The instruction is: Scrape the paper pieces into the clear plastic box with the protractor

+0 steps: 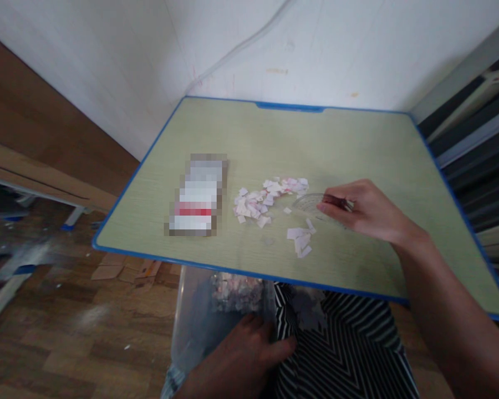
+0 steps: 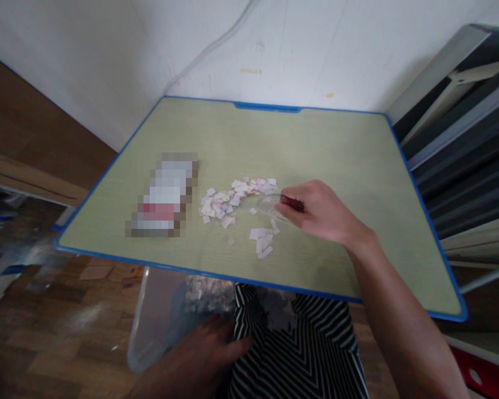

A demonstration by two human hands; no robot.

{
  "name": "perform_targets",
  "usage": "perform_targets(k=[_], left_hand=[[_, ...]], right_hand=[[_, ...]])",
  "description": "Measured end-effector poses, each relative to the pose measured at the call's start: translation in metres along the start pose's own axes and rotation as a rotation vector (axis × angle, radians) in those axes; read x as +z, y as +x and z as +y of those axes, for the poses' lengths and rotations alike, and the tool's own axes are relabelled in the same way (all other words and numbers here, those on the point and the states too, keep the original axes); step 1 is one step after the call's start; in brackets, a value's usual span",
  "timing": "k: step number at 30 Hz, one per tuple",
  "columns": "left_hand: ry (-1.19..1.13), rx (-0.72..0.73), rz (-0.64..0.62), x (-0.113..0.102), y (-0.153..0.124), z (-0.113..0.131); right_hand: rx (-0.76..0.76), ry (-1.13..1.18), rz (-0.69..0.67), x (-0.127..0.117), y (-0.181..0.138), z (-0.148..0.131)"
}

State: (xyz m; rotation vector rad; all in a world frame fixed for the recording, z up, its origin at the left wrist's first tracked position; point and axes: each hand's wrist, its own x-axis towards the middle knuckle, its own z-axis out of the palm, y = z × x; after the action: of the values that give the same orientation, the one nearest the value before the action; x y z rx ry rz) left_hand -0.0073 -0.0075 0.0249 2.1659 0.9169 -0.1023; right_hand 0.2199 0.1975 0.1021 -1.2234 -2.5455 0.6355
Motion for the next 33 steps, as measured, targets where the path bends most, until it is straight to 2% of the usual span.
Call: perform_targets(k=[5, 17, 33], left_hand=[[-0.004, 0.004, -0.007, -0.0031, 0.0002, 0.0013], [-0.013, 0.000, -0.013, -0.0034, -0.0014, 0.0011], [0.008, 0.013, -0.008, -0.0051, 0.0016, 0.0003]], right_hand=[[0.010, -0.049, -0.042, 0.0006, 0.0013, 0.0013], [0.112, -0.247, 0.032, -0.0013, -0.0007, -0.0005], [0.185, -0.223, 0.025, -0.0034, -0.0001, -0.0031]])
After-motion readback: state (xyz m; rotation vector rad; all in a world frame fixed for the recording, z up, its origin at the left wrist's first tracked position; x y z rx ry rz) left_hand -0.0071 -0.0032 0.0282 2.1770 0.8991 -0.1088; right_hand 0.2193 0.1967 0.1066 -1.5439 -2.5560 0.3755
